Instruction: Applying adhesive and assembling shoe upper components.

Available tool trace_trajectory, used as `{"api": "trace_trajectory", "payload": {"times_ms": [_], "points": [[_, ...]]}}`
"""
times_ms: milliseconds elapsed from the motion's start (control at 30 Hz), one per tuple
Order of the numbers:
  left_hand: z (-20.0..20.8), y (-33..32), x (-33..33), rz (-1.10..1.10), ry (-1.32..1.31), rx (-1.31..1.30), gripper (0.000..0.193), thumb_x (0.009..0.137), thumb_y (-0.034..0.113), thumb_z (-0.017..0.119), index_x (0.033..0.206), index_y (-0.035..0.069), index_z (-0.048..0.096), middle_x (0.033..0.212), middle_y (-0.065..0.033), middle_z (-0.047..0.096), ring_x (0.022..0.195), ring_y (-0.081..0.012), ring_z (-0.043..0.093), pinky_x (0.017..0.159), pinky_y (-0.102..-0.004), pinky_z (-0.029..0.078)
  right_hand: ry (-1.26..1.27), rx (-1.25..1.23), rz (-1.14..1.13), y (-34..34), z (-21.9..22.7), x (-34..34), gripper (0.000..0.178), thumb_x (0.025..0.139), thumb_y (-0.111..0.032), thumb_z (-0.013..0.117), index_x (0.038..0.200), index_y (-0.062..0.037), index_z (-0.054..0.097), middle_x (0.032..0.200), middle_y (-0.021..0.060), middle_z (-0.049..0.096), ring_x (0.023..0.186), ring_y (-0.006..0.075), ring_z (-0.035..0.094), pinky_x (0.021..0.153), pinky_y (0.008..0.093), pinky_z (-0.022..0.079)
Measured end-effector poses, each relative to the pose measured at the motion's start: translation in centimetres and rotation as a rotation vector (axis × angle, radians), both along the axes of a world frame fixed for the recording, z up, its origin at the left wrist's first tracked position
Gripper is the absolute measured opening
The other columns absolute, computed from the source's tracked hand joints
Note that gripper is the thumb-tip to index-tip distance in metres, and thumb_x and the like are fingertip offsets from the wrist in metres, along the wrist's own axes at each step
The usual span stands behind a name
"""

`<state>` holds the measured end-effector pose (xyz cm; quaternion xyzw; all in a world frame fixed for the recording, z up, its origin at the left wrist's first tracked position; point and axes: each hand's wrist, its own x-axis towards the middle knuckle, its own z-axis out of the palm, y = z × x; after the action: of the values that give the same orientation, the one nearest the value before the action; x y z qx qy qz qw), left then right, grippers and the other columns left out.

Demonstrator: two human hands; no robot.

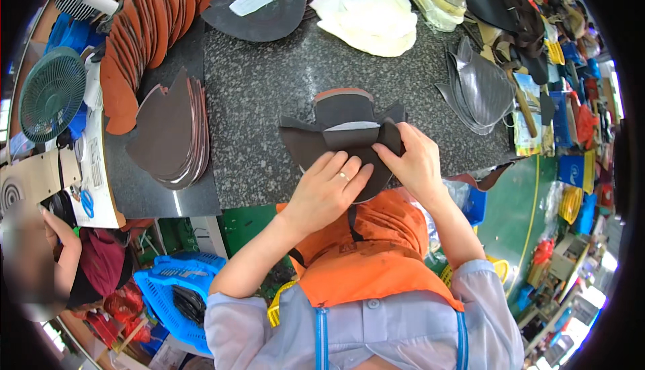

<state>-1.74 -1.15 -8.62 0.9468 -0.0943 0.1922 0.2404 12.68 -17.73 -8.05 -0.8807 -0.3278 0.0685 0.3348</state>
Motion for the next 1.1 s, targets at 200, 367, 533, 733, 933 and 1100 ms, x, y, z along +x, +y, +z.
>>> {"api": "trace_trajectory", "payload": {"times_ms": [200, 367, 533, 733, 933, 1100], "points": [[1.4, 2.3, 2.6, -0.143, 0.315, 0.067, 0.075, 0.076, 0.025, 0.076, 0.141, 0.002, 0.046, 0.152, -0.0157, 0.040, 0.140, -0.0344, 0.038, 0.117, -0.0484, 0.030, 0.350, 0.105, -0.180, -0.9, -0.5, 2.9, 0.019, 0.083, -0.016, 0.074, 0.089, 0.0003, 0.067, 0.061, 0.0077, 0.059, 0.054, 0.0148, 0.056, 0.053, 0.0315, 0.045], [1.3, 3.8, 4.1, -0.106, 0.317, 0.044, 0.088, 0.070, 0.038, 0.081, 0.144, 0.007, 0.045, 0.153, -0.0166, 0.038, 0.142, -0.0357, 0.035, 0.118, -0.0526, 0.025, 0.461, 0.055, -0.170, -0.5, 0.0, 3.5, 0.019, 0.084, -0.017, 0.074, 0.089, 0.0002, 0.066, 0.061, 0.0075, 0.060, 0.056, 0.0144, 0.059, 0.054, 0.0306, 0.046], [3.7, 6.3, 7.6, -0.094, 0.329, 0.001, 0.076, 0.062, 0.044, 0.084, 0.126, 0.009, 0.062, 0.132, -0.0178, 0.056, 0.124, -0.0360, 0.052, 0.105, -0.0529, 0.037, -0.031, 0.014, -0.198, -0.4, 1.6, 6.4, 0.020, 0.081, -0.017, 0.076, 0.089, -0.0042, 0.064, 0.070, 0.0088, 0.058, 0.063, 0.0228, 0.059, 0.059, 0.0350, 0.047], [-1.8, 18.8, 15.1, 0.561, -0.239, 0.458, 0.071, 0.081, 0.035, 0.077, 0.143, 0.014, 0.049, 0.142, -0.0140, 0.050, 0.130, -0.0372, 0.047, 0.108, -0.0482, 0.037, -0.517, 0.221, 0.517, 0.2, 4.0, 5.3, 0.024, 0.074, -0.004, 0.073, 0.097, -0.0047, 0.068, 0.100, 0.0101, 0.065, 0.100, 0.0314, 0.063, 0.086, 0.0424, 0.051], [-0.4, 18.9, 11.5, 0.431, 0.008, 0.124, 0.051, 0.086, 0.024, 0.073, 0.132, 0.006, 0.060, 0.135, -0.0171, 0.055, 0.126, -0.0331, 0.052, 0.106, -0.0403, 0.040, -0.625, 0.302, 0.566, 1.5, 4.5, 4.2, 0.050, 0.075, -0.018, 0.077, 0.122, -0.0069, 0.065, 0.134, 0.0135, 0.060, 0.127, 0.0316, 0.056, 0.108, 0.0454, 0.044], [8.5, 11.8, 8.0, 0.428, 0.143, -0.592, 0.043, 0.089, 0.005, 0.064, 0.131, -0.001, 0.059, 0.122, -0.0116, 0.066, 0.108, -0.0157, 0.063, 0.096, -0.0285, 0.046, -0.288, -0.204, 0.685, 1.5, 0.4, 2.5, 0.080, 0.086, -0.054, 0.064, 0.150, -0.0113, 0.039, 0.161, 0.0163, 0.025, 0.148, 0.0328, 0.027, 0.119, 0.0598, 0.016]]}}
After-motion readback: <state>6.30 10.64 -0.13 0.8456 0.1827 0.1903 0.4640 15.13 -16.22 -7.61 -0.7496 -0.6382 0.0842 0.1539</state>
